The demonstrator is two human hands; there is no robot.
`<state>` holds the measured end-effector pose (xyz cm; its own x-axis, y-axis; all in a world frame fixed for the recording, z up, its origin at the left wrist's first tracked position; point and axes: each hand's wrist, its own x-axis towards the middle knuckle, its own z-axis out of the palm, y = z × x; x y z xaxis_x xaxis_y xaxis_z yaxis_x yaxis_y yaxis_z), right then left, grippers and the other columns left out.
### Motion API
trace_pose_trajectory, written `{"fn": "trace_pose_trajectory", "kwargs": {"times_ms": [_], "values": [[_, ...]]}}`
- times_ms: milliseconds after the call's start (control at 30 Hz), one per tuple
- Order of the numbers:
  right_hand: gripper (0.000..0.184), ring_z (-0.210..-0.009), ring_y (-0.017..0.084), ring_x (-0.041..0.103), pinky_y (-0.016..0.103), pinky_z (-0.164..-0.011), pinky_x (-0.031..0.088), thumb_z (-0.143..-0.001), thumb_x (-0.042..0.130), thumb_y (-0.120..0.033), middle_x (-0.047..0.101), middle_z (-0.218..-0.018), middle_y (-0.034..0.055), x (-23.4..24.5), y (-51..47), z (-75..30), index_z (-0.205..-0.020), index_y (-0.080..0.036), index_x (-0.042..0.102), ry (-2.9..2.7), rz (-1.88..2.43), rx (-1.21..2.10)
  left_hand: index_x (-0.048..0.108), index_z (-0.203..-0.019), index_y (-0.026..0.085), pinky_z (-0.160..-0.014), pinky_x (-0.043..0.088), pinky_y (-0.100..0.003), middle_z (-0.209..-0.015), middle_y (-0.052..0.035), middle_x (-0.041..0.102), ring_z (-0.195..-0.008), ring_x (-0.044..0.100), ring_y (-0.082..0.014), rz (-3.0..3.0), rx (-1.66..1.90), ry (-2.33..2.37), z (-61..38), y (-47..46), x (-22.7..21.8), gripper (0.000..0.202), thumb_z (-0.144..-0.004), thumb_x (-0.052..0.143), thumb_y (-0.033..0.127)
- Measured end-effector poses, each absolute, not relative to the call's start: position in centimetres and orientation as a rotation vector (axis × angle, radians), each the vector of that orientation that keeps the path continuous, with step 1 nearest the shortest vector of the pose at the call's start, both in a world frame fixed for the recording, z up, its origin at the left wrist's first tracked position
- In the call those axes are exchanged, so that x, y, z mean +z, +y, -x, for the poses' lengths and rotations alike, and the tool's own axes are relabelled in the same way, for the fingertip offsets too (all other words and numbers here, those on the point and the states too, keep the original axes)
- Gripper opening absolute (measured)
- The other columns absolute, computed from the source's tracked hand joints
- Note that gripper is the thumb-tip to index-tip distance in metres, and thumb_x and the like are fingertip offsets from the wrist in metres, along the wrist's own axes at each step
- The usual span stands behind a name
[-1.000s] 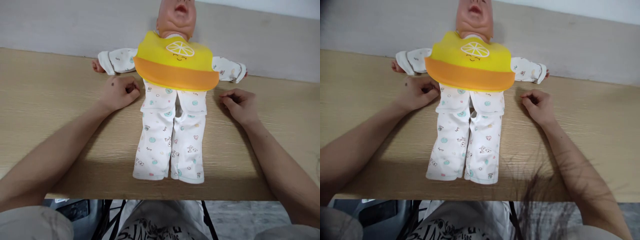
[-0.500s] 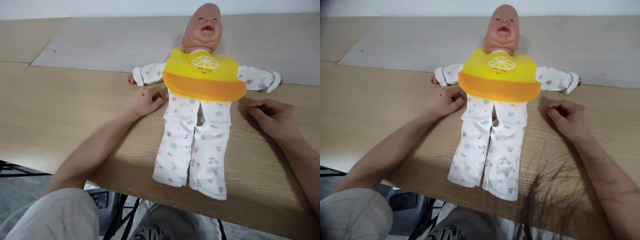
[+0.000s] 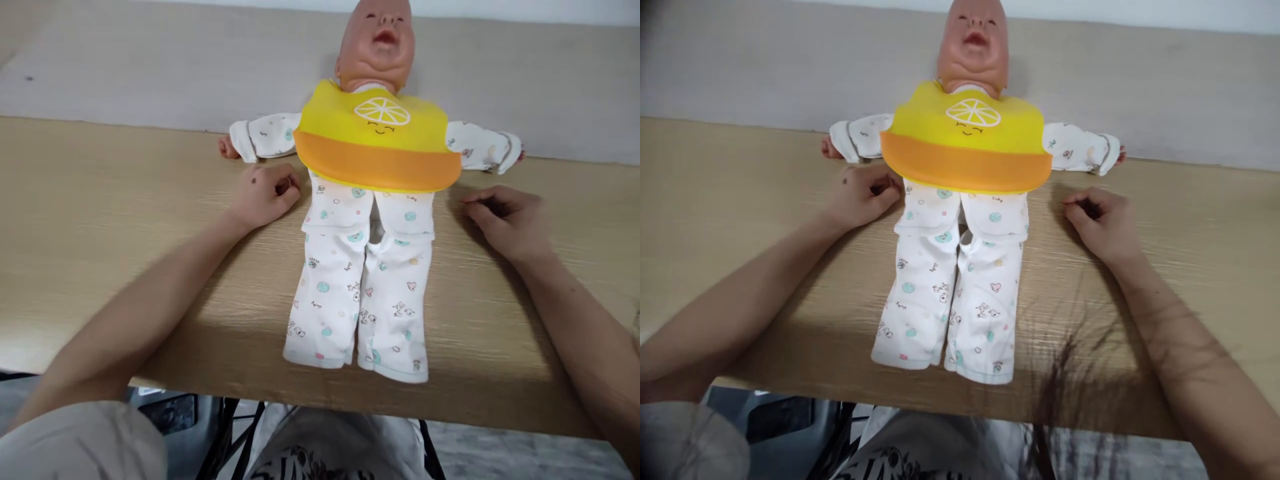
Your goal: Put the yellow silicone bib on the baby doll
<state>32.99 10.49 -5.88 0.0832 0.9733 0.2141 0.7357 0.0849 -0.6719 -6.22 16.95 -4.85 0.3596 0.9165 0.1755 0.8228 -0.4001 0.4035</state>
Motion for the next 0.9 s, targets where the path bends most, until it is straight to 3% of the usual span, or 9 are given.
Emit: {"fn": "trace_pose_trajectory", "kwargs": {"times_ms": [233, 433, 733, 900], "values": [[0.013, -0.063, 0.010, 0.050, 0.024, -0.060, 0.039, -0.084, 0.055, -0.021, 0.063, -0.076, 0.0021, -5.64, 10.29, -32.77, -0.088, -0.017, 0.067, -1.752, 1.717, 0.495, 0.067, -0.080, 0.012, -0.059, 0.036, -0.025, -0.059, 0.0008, 0.056, -0.053, 0.043, -0.0091, -2.410, 0.591, 1.519, 6.42, 17.12, -5.02, 0.024, -0.075, 0.047, 0.024], [0.012, -0.059, 0.010, 0.048, 0.024, -0.056, 0.038, -0.078, 0.058, -0.020, 0.063, -0.071, 0.0015, -5.59, 10.53, -32.79, -0.084, -0.016, 0.067, -1.733, 1.694, 0.491, 0.066, -0.082, 0.014, -0.061, 0.037, -0.023, -0.064, 0.0008, 0.059, -0.056, 0.045, -0.0090, -2.411, 0.557, 1.542, 6.54, 17.12, -5.03, 0.024, -0.076, 0.045, 0.024], [0.010, -0.063, 0.014, 0.053, 0.027, -0.059, 0.042, -0.080, 0.059, -0.028, 0.063, -0.075, 0.0017, -5.68, 10.70, -32.77, -0.083, -0.021, 0.066, -1.727, 1.748, 0.489, 0.067, -0.080, 0.018, -0.065, 0.039, -0.022, -0.070, 0.0034, 0.064, -0.056, 0.047, -0.0086, -2.436, 0.575, 1.522, 6.49, 17.08, -5.08, 0.026, -0.075, 0.042, 0.024], [0.009, -0.063, 0.014, 0.053, 0.028, -0.060, 0.042, -0.080, 0.057, -0.025, 0.063, -0.076, 0.0017, -5.68, 10.69, -32.82, -0.083, -0.022, 0.065, -1.748, 1.680, 0.513, 0.066, -0.080, 0.021, -0.065, 0.039, -0.023, -0.071, 0.0042, 0.065, -0.056, 0.047, -0.0095, -2.481, 0.574, 1.515, 6.74, 17.25, -5.21, 0.026, -0.076, 0.041, 0.026]]}}
